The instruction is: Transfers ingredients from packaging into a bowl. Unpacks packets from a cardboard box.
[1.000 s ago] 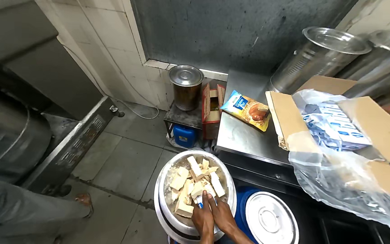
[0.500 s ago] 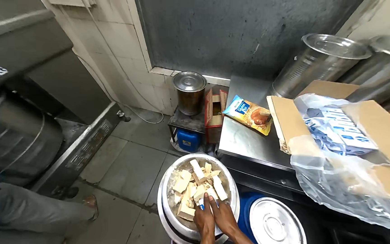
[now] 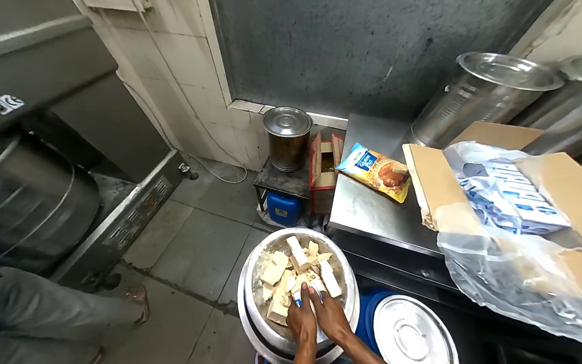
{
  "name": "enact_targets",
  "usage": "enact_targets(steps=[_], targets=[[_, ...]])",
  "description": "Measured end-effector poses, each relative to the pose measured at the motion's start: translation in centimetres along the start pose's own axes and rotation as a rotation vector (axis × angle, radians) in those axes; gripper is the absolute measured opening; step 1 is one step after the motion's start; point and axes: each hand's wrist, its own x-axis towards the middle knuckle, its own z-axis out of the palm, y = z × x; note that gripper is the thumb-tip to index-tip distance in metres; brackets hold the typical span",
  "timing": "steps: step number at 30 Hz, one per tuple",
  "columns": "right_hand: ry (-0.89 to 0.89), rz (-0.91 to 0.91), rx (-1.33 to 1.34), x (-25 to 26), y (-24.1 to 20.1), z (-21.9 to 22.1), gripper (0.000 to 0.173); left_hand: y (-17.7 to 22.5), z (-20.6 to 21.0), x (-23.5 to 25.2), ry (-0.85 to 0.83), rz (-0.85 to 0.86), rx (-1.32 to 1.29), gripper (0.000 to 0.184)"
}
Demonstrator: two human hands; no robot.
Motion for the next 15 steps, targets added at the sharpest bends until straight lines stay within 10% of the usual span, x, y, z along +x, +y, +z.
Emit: enact_targets(steps=[15], targets=[[-0.017,0.004,0.076,0.9,-1.8,-1.0,0.068,0.9,0.9,-0.3,0.132,0.038,-0.168,0.058]])
